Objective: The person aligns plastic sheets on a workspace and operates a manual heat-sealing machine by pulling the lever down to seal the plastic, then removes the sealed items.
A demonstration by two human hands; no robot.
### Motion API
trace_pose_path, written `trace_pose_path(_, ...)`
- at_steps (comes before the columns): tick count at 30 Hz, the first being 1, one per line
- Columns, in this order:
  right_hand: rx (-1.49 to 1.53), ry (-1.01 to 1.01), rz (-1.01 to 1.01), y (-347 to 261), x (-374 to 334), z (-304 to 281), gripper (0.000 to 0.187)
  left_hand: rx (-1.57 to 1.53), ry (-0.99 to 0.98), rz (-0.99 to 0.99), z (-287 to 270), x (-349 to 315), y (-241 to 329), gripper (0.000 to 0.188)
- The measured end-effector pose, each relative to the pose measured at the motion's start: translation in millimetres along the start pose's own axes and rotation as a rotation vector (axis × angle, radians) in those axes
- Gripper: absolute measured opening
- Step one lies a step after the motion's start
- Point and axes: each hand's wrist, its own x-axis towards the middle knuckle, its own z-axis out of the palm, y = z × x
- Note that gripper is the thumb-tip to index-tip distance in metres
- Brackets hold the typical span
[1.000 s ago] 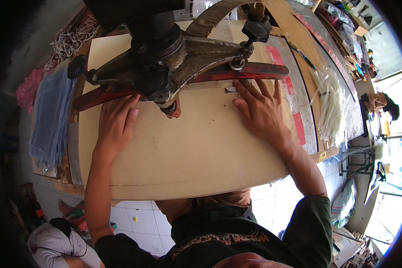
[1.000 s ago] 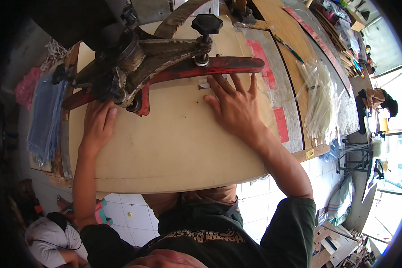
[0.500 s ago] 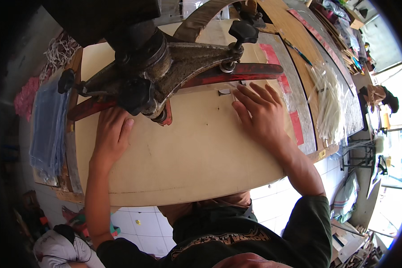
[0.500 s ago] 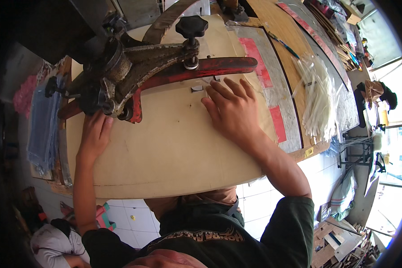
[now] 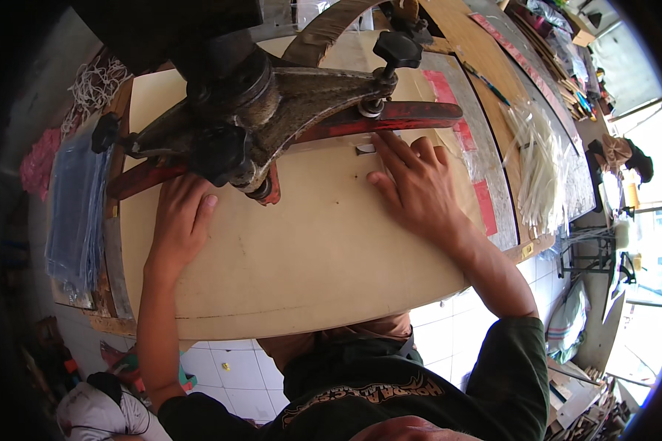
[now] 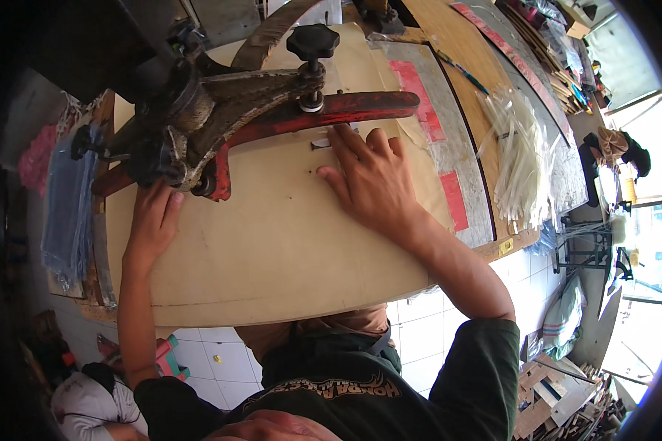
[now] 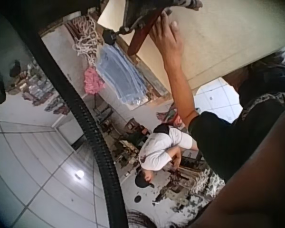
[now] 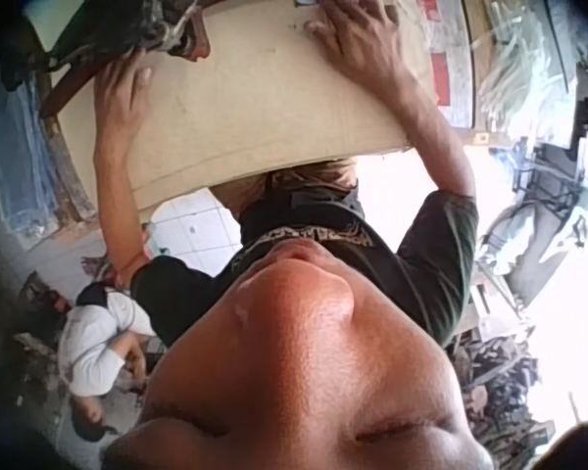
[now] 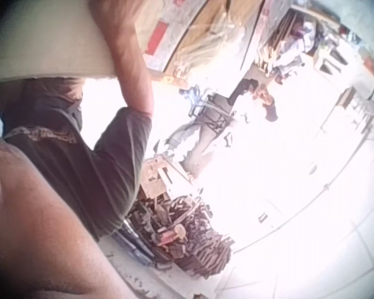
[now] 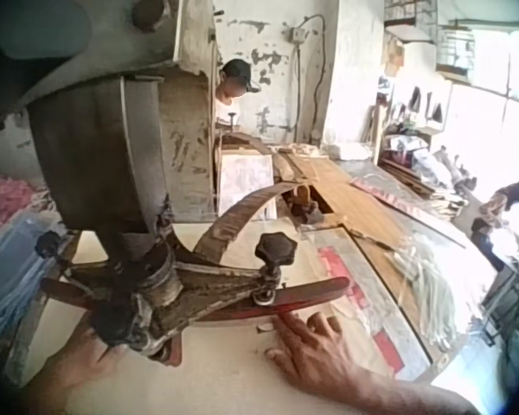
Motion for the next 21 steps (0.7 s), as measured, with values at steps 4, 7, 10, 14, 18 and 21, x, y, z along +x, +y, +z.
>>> trace_pose_path(4, -0.053, -0.003, 0.009, -2.3, 1.4, 0.4, 0.055, 0.012, 0.028, -0.016, 4.2, -6.3, -7.8, 0.035)
trace_pose_path(7, -0.066, -0.005, 0.012, -0.9, 0.2, 1.3, 0.054, 0.068, 0.043, 0.031, 1.7, -4.0, -3.1, 0.039)
trace_pose_path(10, -0.087, 0.02, -0.003, 0.4, 0.4, 4.9, 0.052, 0.131, 0.054, 0.045, 0.3, -2.6, -0.2, 0.041)
trace_pose_path(14, -0.092, 0.01, 0.004, -4.7, 2.0, 1.6, 0.049, 0.112, 0.034, 0.037, 0.2, -6.0, -3.7, 0.044)
trace_pose_path(18, -0.084, -0.014, 0.008, -7.5, 3.1, -1.0, 0.049, 0.122, 0.009, 0.017, 0.5, -7.0, -4.1, 0.045)
trace_pose_path(21, -0.097, -0.008, 0.0, -6.7, 3.0, -2.1, 0.049, 0.136, 0.019, 0.006, 2.8, -9.7, -4.7, 0.046)
